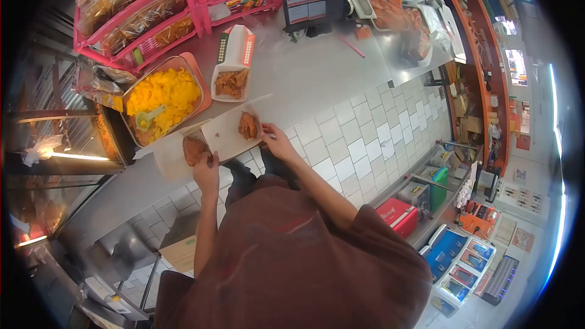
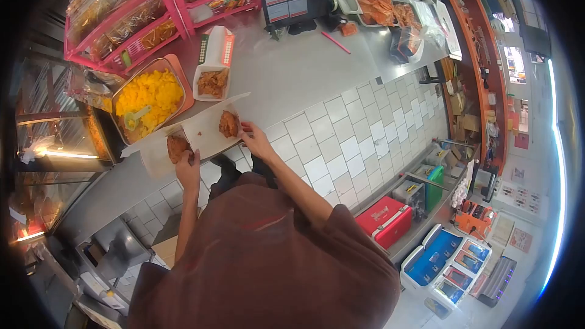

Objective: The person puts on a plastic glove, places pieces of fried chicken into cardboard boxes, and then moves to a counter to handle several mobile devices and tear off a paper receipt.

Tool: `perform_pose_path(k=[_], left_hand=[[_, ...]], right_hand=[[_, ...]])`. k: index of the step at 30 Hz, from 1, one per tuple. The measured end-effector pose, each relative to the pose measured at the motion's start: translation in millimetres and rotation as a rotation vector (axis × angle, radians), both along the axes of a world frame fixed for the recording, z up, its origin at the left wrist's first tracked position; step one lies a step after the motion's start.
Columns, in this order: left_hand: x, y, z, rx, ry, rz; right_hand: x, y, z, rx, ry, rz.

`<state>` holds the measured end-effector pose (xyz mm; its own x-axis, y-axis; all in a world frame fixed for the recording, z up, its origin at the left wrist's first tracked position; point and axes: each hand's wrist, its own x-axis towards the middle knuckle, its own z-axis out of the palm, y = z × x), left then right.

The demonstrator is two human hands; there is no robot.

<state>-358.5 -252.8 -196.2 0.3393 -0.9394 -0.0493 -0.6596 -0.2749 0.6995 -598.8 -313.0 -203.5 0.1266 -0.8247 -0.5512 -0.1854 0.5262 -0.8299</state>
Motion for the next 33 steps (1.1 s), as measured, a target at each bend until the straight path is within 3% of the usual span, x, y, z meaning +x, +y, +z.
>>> perform_pose_path(k=[3,12,13,15,16,19,21,23,24,25,27,28,29,30,31,32,33], left_hand=[[-12,-4,0,-0.041,0.003,-0.034],[-40,-24,-8,0.063,-0.037,0.069],[-53,-28,-7,0.05,-0.056,0.092],[-76,-30,1,-0.239,0.144,0.355],[-85,-31,-2,-0.381,0.061,0.393],[-137,-27,8,-0.391,-0.003,0.502],[-175,-16,-10,-0.283,-0.045,0.32],[-227,-9,-19,0.019,0.109,0.058],[-258,-5,-44,-0.147,0.25,-0.115],[-285,-2,-44,0.107,0.312,-0.341],[-327,-22,-57,0.663,-0.05,-0.938],[-347,-36,-56,0.644,0.069,-0.926],[-364,-54,-54,0.62,0.186,-0.911],[-381,-78,-57,0.619,0.177,-0.908],[-397,-98,-64,0.688,0.062,-1.094],[-415,-111,-69,0.754,-0.055,-1.279],[-436,-122,-73,0.757,-0.06,-1.278]], right_hand=[[-15,-4,-7,-0.055,0.103,0.032],[-64,-29,-25,-0.043,-0.276,0.053],[-72,-32,-25,-0.004,-0.411,-0.008],[-91,-29,-21,0.044,-0.578,-0.052],[-112,-25,-18,0.015,-0.535,0.031],[-184,-7,-16,0.022,-0.533,0.153],[-241,16,-24,0.115,-0.447,0.171],[-299,47,-72,0.166,-0.352,0.116],[-330,66,-98,0.136,-0.258,0.097],[-364,87,-128,0.212,-0.153,0.047],[-433,137,-182,0.401,-0.034,-0.247],[-468,168,-211,0.453,0.084,-0.383],[-495,193,-225,0.534,0.087,-0.662],[-522,212,-223,0.586,-0.035,-0.904],[-540,218,-205,0.614,-0.13,-1.136],[-564,226,-195,0.575,-0.229,-1.177],[-588,230,-184,0.546,-0.262,-1.126]])
